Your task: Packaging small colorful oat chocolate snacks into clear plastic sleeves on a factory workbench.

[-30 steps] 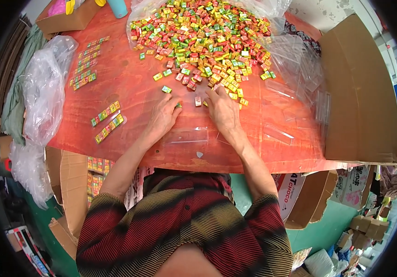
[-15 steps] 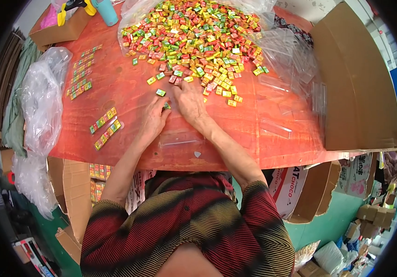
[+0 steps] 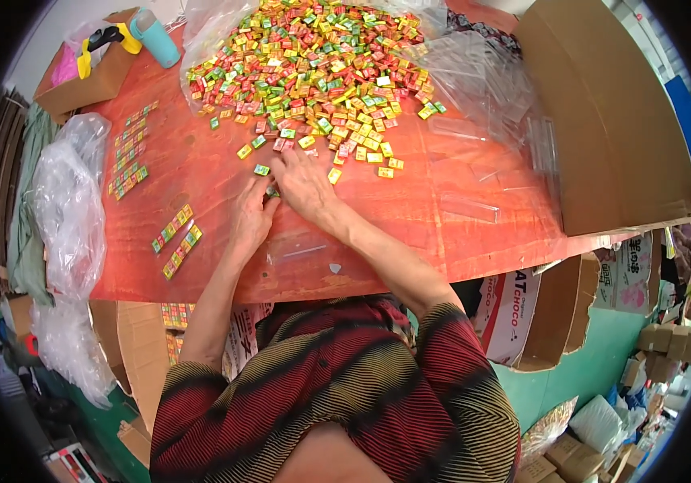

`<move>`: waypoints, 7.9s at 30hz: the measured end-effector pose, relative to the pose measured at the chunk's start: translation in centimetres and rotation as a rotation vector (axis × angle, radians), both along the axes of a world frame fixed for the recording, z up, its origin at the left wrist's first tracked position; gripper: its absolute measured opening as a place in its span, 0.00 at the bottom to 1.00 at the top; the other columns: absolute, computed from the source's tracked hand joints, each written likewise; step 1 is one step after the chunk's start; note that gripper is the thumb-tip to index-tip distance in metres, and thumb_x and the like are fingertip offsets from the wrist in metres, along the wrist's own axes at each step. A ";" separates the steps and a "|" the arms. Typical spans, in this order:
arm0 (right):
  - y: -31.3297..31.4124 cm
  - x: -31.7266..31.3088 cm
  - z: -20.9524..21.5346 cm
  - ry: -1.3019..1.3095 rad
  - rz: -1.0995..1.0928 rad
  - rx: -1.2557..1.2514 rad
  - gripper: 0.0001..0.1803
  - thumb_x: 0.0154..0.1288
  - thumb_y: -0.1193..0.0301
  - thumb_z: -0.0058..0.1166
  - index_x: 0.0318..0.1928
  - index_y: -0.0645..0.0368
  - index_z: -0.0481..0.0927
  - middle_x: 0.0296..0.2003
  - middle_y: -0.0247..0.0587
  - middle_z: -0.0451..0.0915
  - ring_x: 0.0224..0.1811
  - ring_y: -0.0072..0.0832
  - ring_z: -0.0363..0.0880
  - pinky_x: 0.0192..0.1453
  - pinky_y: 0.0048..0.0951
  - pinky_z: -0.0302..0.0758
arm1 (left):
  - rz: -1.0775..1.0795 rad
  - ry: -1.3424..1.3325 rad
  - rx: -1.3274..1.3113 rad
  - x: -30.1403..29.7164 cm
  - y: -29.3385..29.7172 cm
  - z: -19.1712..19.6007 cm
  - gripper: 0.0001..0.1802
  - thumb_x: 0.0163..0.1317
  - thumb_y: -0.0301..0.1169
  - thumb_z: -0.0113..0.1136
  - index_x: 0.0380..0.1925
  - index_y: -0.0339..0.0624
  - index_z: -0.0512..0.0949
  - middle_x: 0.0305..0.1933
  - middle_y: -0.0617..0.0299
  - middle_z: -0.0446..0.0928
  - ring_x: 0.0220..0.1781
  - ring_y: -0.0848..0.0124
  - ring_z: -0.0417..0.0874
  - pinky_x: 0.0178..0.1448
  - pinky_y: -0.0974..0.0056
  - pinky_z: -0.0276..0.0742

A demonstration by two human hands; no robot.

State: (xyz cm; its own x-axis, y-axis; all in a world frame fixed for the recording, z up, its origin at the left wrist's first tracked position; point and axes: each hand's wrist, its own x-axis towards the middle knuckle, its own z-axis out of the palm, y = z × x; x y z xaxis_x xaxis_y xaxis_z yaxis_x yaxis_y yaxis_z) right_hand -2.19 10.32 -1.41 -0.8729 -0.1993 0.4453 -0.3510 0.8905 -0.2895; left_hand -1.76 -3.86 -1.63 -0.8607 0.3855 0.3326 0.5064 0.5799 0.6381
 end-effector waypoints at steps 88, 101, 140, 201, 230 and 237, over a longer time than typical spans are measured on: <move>8.4 6.4 0.3 -0.208 -0.032 -0.222 0.15 0.53 0.76 0.53 0.44 0.59 0.73 0.39 0.47 0.73 0.38 0.45 0.75 0.38 0.37 0.73 | -0.175 -0.019 -0.098 0.3 4.2 0.9 0.16 0.43 0.33 0.65 0.36 0.48 0.79 0.36 0.54 0.68 0.37 0.57 0.75 0.38 0.57 0.71; 11.0 6.2 0.0 -0.217 -0.373 -0.354 0.08 0.55 0.76 0.49 0.38 0.62 0.74 0.34 0.49 0.74 0.36 0.45 0.75 0.37 0.40 0.71 | -0.171 -0.038 -0.144 0.2 4.3 1.2 0.16 0.45 0.34 0.64 0.37 0.47 0.79 0.34 0.55 0.67 0.36 0.58 0.75 0.38 0.57 0.71; 7.6 5.7 0.8 -0.260 0.050 -0.185 0.17 0.52 0.76 0.53 0.45 0.59 0.73 0.38 0.46 0.72 0.41 0.44 0.72 0.42 0.36 0.72 | -0.164 0.033 -0.103 -0.1 4.4 0.0 0.14 0.46 0.32 0.64 0.36 0.47 0.79 0.34 0.53 0.67 0.34 0.56 0.76 0.35 0.56 0.71; 1.4 13.0 0.0 -0.256 0.075 0.235 0.40 0.57 0.51 0.45 0.61 0.67 0.54 0.63 0.52 0.52 0.67 0.44 0.47 0.66 0.54 0.41 | 0.083 -0.066 -0.499 10.3 -2.1 0.0 0.43 0.55 0.49 0.51 0.61 0.29 0.49 0.67 0.39 0.42 0.70 0.47 0.39 0.65 0.38 0.40; 3.4 12.9 -0.9 -0.197 -0.185 0.054 0.23 0.57 0.68 0.49 0.55 0.58 0.67 0.56 0.48 0.65 0.64 0.43 0.55 0.64 0.47 0.50 | 0.372 0.057 -0.754 4.9 -16.1 -0.7 0.30 0.61 0.42 0.45 0.62 0.47 0.55 0.67 0.50 0.50 0.68 0.50 0.50 0.66 0.41 0.42; 8.9 13.9 1.1 0.103 -0.336 -0.085 0.17 0.50 0.77 0.54 0.44 0.58 0.75 0.43 0.46 0.73 0.44 0.42 0.72 0.48 0.38 0.68 | 0.336 0.278 -0.398 7.7 -10.3 1.5 0.25 0.54 0.32 0.53 0.53 0.40 0.66 0.58 0.50 0.63 0.64 0.52 0.57 0.64 0.50 0.50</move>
